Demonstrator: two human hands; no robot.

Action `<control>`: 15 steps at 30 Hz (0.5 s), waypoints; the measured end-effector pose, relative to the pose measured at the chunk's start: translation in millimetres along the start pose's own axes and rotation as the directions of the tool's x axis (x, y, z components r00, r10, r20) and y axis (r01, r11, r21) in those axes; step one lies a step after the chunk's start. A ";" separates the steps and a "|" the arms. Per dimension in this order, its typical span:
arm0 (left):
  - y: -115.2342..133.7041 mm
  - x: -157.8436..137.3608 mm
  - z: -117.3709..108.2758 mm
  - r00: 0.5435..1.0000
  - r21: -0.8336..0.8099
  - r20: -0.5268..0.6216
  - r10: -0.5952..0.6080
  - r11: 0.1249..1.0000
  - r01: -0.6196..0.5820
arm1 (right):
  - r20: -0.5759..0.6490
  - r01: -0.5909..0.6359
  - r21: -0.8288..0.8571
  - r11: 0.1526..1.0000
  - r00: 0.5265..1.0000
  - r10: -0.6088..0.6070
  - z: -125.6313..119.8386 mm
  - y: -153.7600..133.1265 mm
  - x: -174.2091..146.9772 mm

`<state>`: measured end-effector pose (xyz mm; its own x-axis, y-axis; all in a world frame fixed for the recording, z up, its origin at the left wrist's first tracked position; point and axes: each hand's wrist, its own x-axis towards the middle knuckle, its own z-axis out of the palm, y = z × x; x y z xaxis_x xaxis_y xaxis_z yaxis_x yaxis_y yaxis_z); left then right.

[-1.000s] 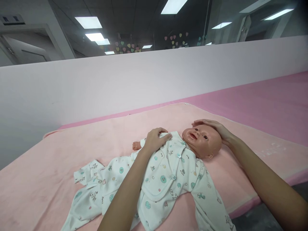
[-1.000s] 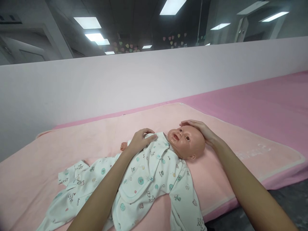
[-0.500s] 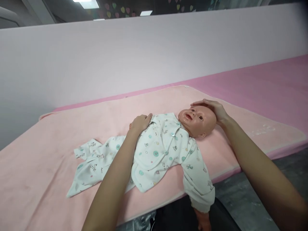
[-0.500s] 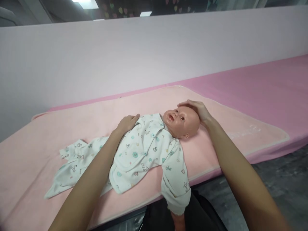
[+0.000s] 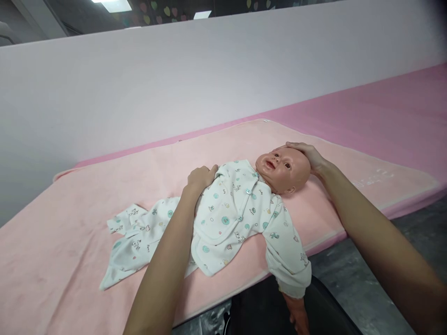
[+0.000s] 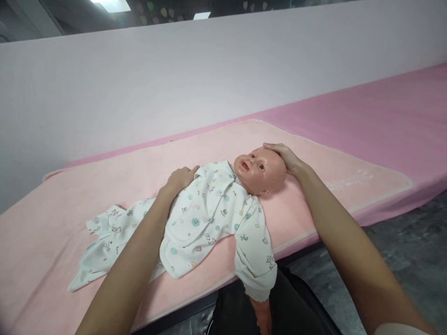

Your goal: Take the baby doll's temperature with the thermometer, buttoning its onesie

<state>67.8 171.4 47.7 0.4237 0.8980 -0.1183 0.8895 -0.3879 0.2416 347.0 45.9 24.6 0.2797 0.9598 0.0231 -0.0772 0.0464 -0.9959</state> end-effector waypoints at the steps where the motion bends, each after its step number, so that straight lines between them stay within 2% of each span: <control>1: 0.7 -0.9 -0.7 1.000 0.006 0.001 -0.003 1.000 0.003 | 0.010 0.003 0.005 1.000 1.000 -0.003 0.7 -0.3 -0.1; 4: 3.2 -4.2 -2.9 1.000 0.025 0.006 -0.018 1.000 0.018 | 0.000 0.024 0.038 0.999 1.000 -0.024 2.1 -1.5 0.4; 9: 7.3 -10.0 -7.1 0.999 0.031 0.017 -0.043 0.999 0.042 | -0.168 0.158 0.087 0.984 0.976 -0.142 1.5 -1.6 2.6; 12: 8.7 -12.3 -9.7 0.997 0.020 0.046 -0.059 0.998 0.058 | -0.054 0.047 0.093 0.995 0.998 -0.042 1.2 -0.4 0.5; 15: 8.2 -12.5 -10.8 0.993 0.009 0.091 -0.081 0.997 0.081 | 0.050 -0.092 0.113 0.989 0.995 0.087 1.3 1.2 -2.9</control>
<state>67.9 159.2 61.6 0.3638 0.9041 -0.2242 0.9224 -0.3160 0.2221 344.8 43.5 23.5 0.2241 0.9727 -0.0597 -0.2100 -0.0116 -0.9776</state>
